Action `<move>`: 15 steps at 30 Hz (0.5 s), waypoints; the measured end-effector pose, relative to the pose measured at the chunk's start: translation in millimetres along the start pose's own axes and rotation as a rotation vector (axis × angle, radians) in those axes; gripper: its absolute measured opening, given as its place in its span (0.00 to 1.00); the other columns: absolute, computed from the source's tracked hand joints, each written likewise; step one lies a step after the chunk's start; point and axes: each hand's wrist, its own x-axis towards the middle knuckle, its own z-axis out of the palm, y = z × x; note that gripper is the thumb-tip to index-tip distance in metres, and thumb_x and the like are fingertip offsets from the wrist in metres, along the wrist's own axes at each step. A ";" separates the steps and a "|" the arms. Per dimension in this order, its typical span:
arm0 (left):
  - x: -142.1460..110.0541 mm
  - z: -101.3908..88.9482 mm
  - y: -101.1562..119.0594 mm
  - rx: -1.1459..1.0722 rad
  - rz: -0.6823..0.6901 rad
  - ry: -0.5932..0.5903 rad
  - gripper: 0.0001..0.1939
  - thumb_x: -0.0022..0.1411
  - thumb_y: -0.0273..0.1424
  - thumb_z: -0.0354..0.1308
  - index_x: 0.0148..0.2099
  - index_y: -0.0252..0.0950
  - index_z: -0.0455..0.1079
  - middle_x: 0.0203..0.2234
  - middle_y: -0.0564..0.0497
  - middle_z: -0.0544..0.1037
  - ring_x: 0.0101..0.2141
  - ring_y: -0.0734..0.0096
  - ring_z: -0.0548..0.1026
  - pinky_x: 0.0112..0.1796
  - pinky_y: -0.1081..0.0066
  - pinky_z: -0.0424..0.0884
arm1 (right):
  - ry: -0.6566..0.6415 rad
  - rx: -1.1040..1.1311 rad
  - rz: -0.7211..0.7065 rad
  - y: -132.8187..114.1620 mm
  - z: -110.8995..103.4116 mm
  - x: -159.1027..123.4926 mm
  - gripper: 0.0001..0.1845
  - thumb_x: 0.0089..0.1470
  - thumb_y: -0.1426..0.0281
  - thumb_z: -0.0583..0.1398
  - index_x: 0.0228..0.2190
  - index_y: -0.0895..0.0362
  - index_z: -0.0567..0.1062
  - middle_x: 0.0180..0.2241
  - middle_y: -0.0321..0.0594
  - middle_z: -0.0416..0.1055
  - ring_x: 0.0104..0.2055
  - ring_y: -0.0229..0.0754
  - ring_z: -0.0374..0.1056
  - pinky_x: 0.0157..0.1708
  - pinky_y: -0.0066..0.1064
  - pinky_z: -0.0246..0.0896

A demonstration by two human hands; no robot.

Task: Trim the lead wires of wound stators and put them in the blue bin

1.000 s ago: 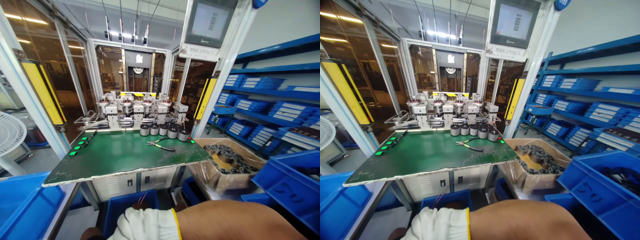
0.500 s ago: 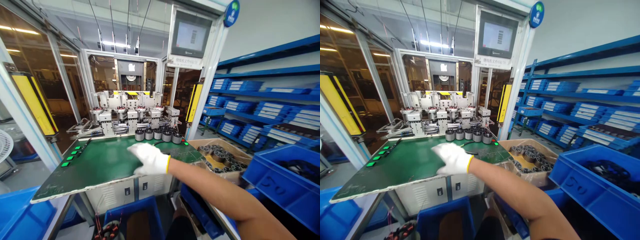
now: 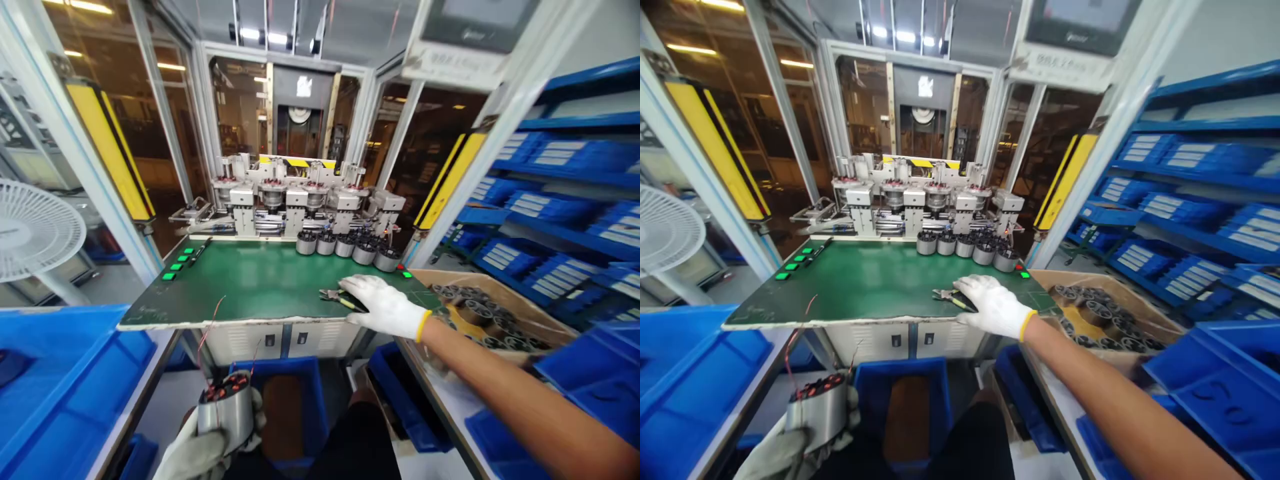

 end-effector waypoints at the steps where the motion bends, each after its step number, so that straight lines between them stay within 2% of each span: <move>1: -1.8 -10.4 3.3 -0.038 -0.026 -0.005 0.27 0.45 0.46 0.62 0.47 0.39 0.74 0.44 0.41 0.76 0.45 0.40 0.74 0.40 0.49 0.74 | -0.005 -0.014 0.001 1.8 2.2 -6.4 0.42 0.48 0.56 0.62 0.60 0.59 0.59 0.59 0.49 0.57 0.60 0.54 0.52 0.58 0.42 0.45; 4: -2.0 -25.4 2.7 -0.167 -0.075 -0.084 0.29 0.44 0.41 0.63 0.48 0.32 0.72 0.45 0.36 0.75 0.44 0.43 0.74 0.41 0.51 0.72 | 0.029 -0.111 0.029 6.6 12.2 -21.3 0.43 0.46 0.60 0.63 0.61 0.61 0.59 0.57 0.53 0.58 0.57 0.56 0.53 0.56 0.44 0.47; 7: 1.4 -27.2 -7.7 -0.326 -0.063 -0.201 0.26 0.45 0.32 0.61 0.49 0.31 0.70 0.45 0.38 0.74 0.43 0.49 0.74 0.41 0.57 0.71 | 0.067 -0.249 0.045 7.4 19.3 -30.3 0.37 0.50 0.64 0.60 0.60 0.62 0.59 0.51 0.55 0.62 0.51 0.56 0.58 0.49 0.45 0.54; 9: 2.5 -26.4 -11.8 -0.354 -0.048 -0.242 0.25 0.44 0.28 0.60 0.48 0.31 0.70 0.44 0.39 0.74 0.40 0.53 0.74 0.39 0.60 0.70 | 0.052 -0.295 0.066 2.9 18.0 -34.1 0.33 0.53 0.66 0.57 0.60 0.59 0.60 0.47 0.53 0.64 0.46 0.54 0.62 0.43 0.42 0.58; 12: 0.1 -23.1 -9.4 -0.314 -0.075 -0.240 0.27 0.42 0.27 0.60 0.49 0.31 0.69 0.40 0.39 0.75 0.36 0.55 0.74 0.35 0.60 0.69 | -0.004 -0.210 0.035 -18.2 3.5 -39.4 0.31 0.54 0.69 0.55 0.60 0.54 0.60 0.47 0.49 0.66 0.43 0.50 0.65 0.40 0.38 0.61; 15: -4.5 -16.9 -4.6 -0.269 -0.133 -0.188 0.30 0.41 0.28 0.62 0.51 0.31 0.67 0.38 0.40 0.76 0.35 0.55 0.75 0.35 0.60 0.69 | -0.114 -0.024 -0.061 -54.9 -23.8 -41.3 0.30 0.54 0.71 0.54 0.59 0.50 0.60 0.50 0.45 0.65 0.46 0.48 0.66 0.43 0.37 0.61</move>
